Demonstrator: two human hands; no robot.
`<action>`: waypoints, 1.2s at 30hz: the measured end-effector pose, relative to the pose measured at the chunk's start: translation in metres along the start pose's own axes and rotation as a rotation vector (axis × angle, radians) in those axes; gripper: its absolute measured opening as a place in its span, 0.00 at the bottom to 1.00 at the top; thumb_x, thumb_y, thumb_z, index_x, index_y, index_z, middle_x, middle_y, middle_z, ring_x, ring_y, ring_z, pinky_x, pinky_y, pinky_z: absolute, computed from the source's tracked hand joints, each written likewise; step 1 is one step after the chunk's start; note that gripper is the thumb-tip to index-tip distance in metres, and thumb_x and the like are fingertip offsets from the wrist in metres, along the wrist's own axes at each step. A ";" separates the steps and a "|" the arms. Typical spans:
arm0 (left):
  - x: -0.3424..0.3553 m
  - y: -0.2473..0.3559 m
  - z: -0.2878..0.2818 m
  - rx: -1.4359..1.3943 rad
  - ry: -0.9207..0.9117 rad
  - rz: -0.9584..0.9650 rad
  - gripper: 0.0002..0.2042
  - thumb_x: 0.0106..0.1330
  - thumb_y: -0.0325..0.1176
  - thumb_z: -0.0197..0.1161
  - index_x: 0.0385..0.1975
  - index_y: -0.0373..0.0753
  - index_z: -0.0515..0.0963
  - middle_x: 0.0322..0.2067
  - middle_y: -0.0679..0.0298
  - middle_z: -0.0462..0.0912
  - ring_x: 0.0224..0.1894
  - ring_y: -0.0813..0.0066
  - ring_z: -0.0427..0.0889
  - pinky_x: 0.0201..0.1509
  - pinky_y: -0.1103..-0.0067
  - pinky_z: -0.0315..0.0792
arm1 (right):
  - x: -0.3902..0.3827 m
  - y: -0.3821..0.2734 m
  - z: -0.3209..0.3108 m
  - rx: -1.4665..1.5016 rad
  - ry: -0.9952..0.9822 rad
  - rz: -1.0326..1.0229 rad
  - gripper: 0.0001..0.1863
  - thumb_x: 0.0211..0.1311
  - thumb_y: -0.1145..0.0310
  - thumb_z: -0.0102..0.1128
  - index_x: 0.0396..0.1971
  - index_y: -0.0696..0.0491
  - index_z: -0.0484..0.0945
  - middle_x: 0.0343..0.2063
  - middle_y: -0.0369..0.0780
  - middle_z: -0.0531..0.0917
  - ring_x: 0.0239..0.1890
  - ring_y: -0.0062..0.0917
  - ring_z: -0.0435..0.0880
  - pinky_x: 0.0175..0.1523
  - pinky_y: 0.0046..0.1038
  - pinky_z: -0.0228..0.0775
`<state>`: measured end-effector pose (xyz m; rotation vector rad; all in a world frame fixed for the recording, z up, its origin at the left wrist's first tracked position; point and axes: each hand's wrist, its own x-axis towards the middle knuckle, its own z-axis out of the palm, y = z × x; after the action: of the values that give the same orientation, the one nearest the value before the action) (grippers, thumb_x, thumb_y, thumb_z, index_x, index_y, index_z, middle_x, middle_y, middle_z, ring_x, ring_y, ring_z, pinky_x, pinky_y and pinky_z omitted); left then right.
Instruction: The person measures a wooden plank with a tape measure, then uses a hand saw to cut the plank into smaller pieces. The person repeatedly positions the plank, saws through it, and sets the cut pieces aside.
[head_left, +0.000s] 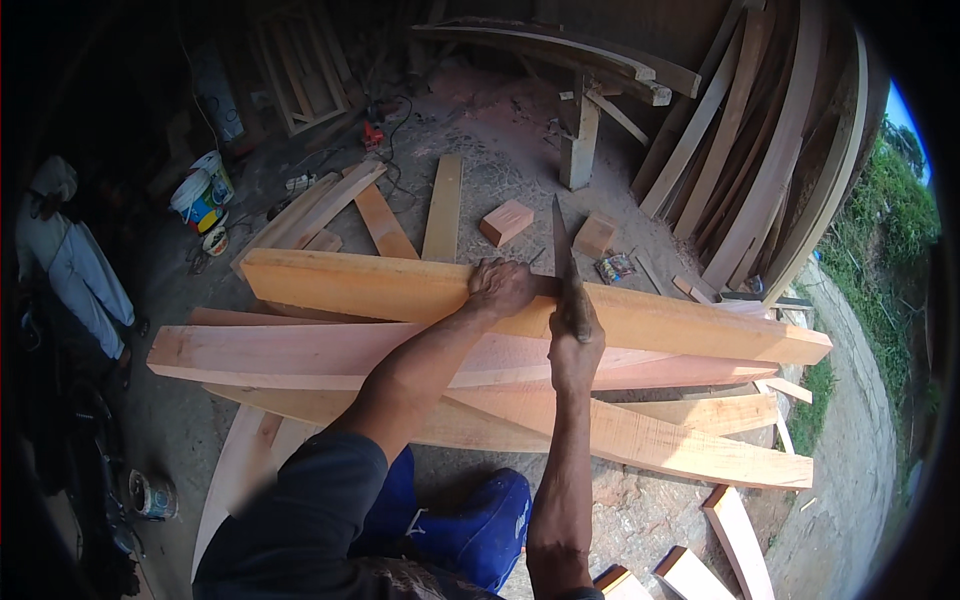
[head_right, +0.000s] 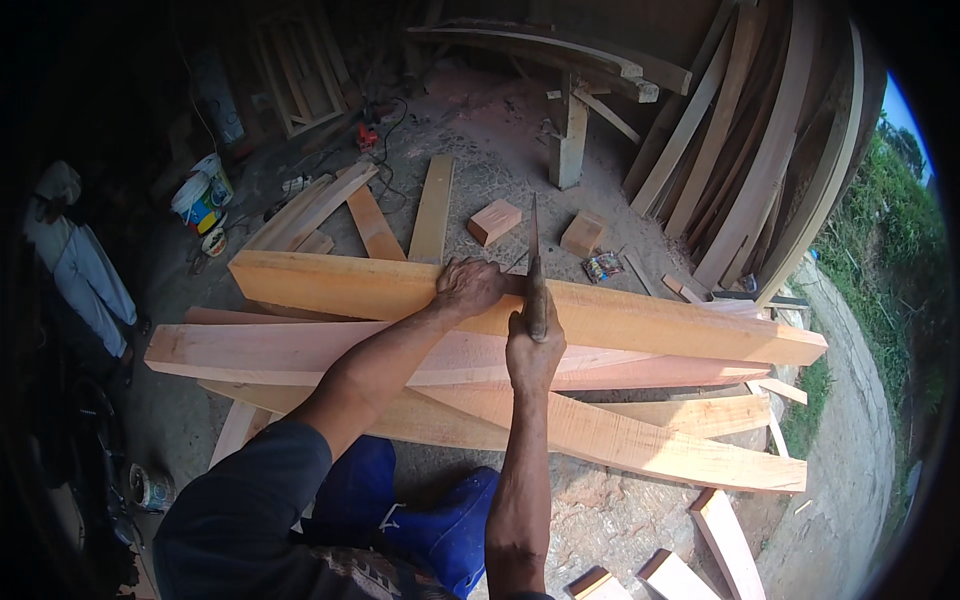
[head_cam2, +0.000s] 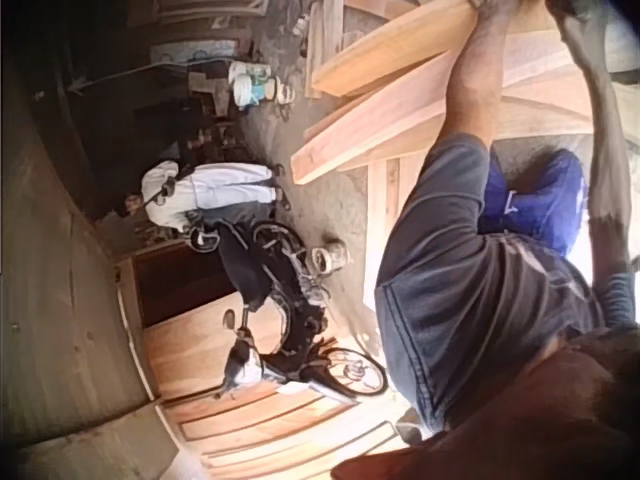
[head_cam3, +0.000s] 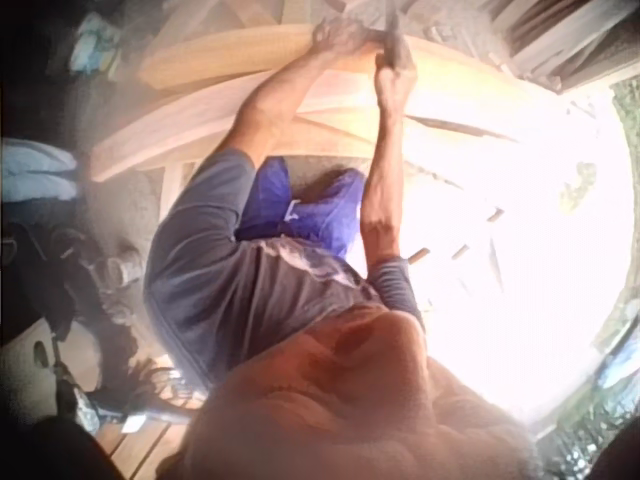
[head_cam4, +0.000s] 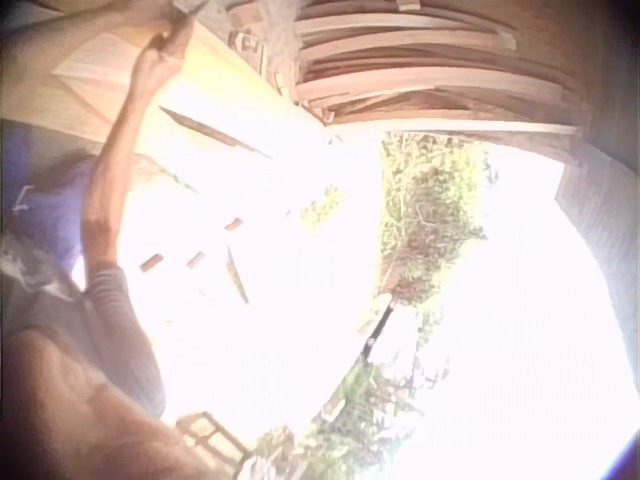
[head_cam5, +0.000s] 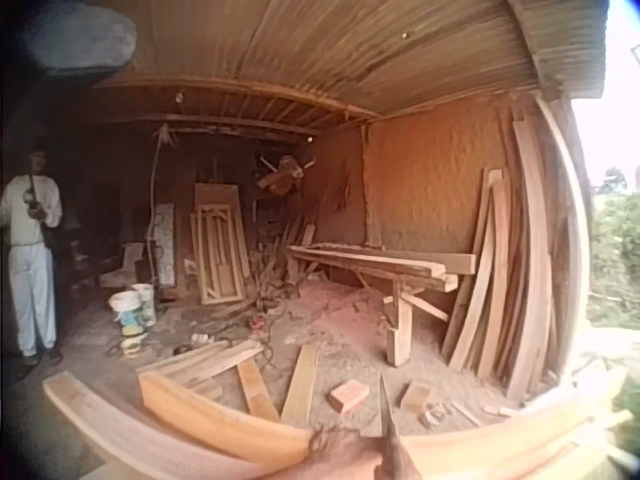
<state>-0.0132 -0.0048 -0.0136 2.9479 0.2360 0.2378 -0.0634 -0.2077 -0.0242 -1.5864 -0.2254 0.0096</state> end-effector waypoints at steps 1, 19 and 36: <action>0.002 -0.001 0.000 -0.021 -0.051 -0.036 0.21 0.72 0.45 0.50 0.46 0.39 0.86 0.46 0.50 0.90 0.55 0.54 0.86 0.63 0.54 0.71 | -0.022 0.000 -0.007 0.005 0.008 0.024 0.26 0.67 0.79 0.61 0.66 0.59 0.78 0.40 0.42 0.87 0.38 0.24 0.79 0.49 0.30 0.77; 0.004 -0.007 0.018 -0.059 0.054 -0.014 0.19 0.73 0.44 0.49 0.44 0.39 0.85 0.44 0.51 0.90 0.54 0.55 0.86 0.61 0.54 0.70 | -0.152 0.012 -0.050 -0.028 -0.005 -0.032 0.29 0.68 0.75 0.62 0.69 0.63 0.73 0.49 0.46 0.84 0.52 0.29 0.80 0.58 0.32 0.75; 0.039 -0.038 0.010 -0.229 -0.069 -0.101 0.26 0.74 0.48 0.47 0.52 0.36 0.87 0.51 0.45 0.89 0.59 0.42 0.85 0.69 0.54 0.74 | -0.117 0.002 -0.035 0.002 0.170 -0.107 0.29 0.70 0.79 0.63 0.71 0.61 0.74 0.55 0.48 0.88 0.57 0.29 0.87 0.63 0.31 0.78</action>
<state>0.0216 0.0369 -0.0245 2.7031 0.3234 0.1383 -0.1727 -0.2599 -0.0405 -1.5616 -0.1766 -0.2069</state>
